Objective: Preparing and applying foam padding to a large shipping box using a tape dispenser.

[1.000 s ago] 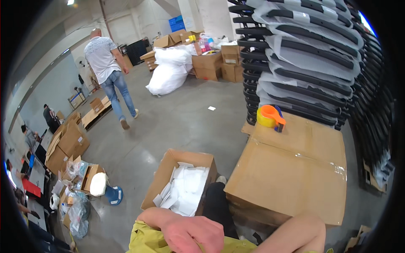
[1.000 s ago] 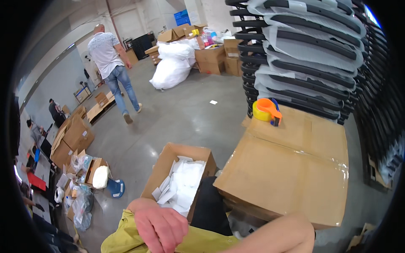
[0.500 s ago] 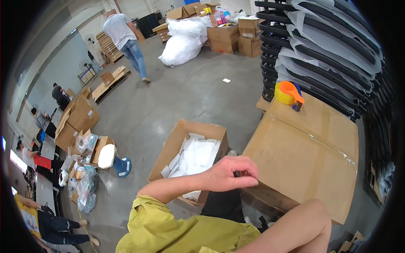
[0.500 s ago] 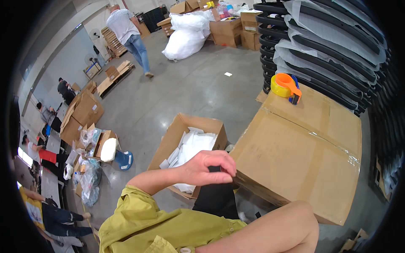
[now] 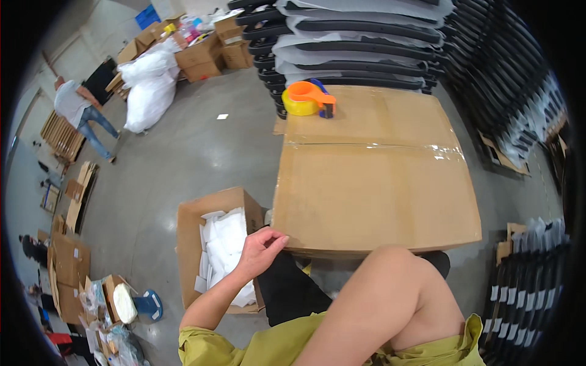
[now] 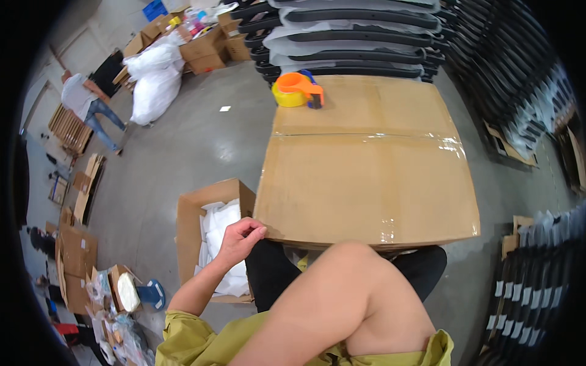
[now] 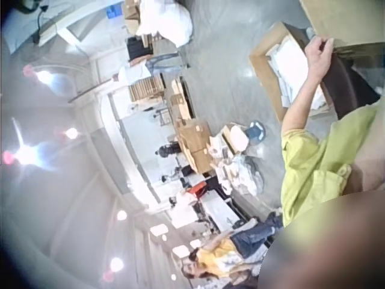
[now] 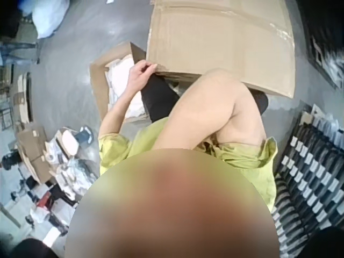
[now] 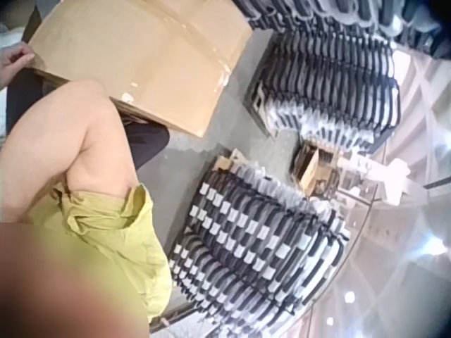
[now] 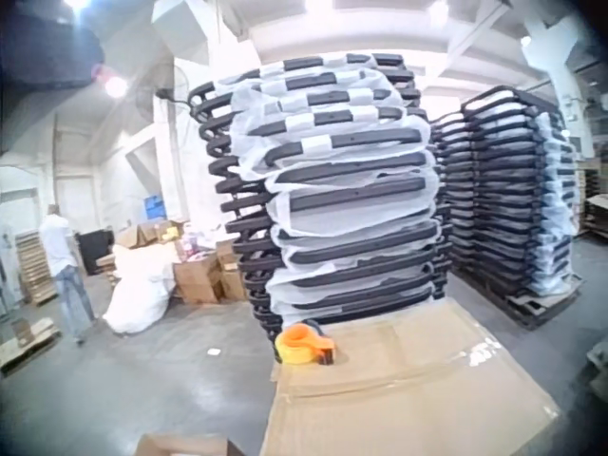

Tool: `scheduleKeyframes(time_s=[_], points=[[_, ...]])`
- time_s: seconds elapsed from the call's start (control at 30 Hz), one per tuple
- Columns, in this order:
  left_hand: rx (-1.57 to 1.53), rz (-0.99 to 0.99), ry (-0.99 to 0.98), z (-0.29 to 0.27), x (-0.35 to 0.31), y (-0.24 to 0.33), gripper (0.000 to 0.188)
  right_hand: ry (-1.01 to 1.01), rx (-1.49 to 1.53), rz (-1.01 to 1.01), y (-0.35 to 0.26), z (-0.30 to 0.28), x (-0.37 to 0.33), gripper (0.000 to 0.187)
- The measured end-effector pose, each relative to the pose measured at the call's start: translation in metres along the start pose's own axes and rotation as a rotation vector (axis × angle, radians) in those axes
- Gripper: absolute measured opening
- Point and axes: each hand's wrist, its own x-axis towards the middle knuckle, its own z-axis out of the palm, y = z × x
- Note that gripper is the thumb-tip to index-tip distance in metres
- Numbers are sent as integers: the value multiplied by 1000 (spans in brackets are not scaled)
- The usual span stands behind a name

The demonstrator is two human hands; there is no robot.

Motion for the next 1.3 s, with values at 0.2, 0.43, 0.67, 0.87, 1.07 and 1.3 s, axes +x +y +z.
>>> scheduleKeyframes(time_s=[0.2, 0.43, 0.67, 0.87, 1.07, 1.3], points=[[-80, -181, 75, -5, 4, 6, 11, 50, -57, -19, -15, 0, -10, 21], [118, 127, 107, -11, -5, -5, 22, -121, -29, 0, -27, -41, -5, 20], [84, 45, 153, 12, 1, -15, 63, 1562, -1109, 996, -125, -159, -198, 28], [-224, -153, 268, 38, 0, -40, 60, 1821, -1516, 1638, -163, -58, -430, 50], [-135, -241, 230, 5, 23, -11, 65, 2063, -744, 1216, -131, -37, -366, 42], [-44, -250, 194, -4, 26, -22, 60, 1649, -1156, 1706, -155, -67, -341, 39]])
